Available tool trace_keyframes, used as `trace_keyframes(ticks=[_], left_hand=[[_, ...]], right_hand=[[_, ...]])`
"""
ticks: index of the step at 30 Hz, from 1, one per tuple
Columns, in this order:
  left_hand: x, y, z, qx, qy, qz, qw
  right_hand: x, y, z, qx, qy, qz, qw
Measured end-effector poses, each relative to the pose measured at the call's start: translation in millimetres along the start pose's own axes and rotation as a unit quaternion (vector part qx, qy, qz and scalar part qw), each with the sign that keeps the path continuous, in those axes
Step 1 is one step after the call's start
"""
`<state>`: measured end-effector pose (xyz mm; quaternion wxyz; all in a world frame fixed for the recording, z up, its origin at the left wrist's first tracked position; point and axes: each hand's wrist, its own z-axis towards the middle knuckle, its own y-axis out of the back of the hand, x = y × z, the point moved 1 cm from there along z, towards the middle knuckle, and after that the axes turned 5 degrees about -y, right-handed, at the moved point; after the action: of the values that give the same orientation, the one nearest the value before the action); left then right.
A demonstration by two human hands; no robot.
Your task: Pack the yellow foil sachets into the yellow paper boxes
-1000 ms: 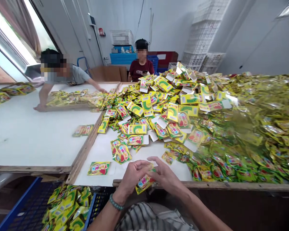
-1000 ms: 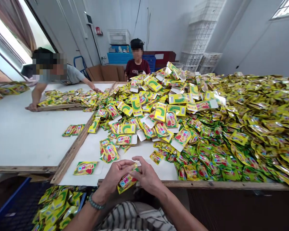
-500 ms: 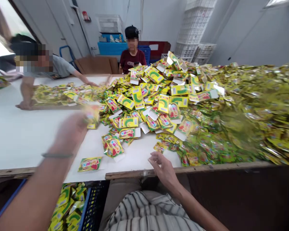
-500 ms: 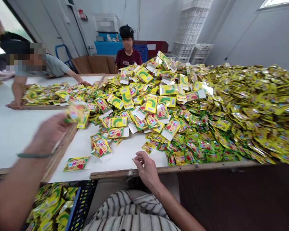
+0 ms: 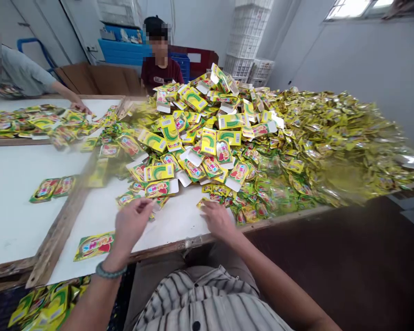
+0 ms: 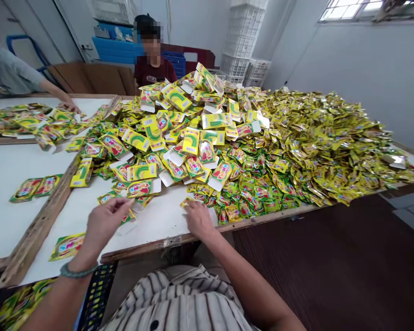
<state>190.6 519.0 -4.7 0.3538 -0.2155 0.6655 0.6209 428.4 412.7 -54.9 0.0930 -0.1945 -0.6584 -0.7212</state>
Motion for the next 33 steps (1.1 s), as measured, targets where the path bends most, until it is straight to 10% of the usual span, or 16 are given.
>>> trace_keyframes(ticks=[8, 17, 24, 33], left_hand=[[-25, -63.1, -16, 0.128, -0.129, 0.153, 0.971], [-33, -88.0, -23, 0.199, -0.183, 0.143, 0.952], [1, -57.1, -42, 0.157, 0.02, -0.172, 0.972], [14, -25.1, -36, 0.047, 0.182, -0.408, 0.893]], right_hand=[[-13, 12, -16, -0.04, -0.039, -0.059, 0.997], [-43, 21, -15, -0.057, -0.053, -0.096, 0.992], [-38, 16, -24, -0.037, -0.131, 0.16, 0.978], [-10, 13, -7, -0.11, -0.016, 0.053, 0.992]])
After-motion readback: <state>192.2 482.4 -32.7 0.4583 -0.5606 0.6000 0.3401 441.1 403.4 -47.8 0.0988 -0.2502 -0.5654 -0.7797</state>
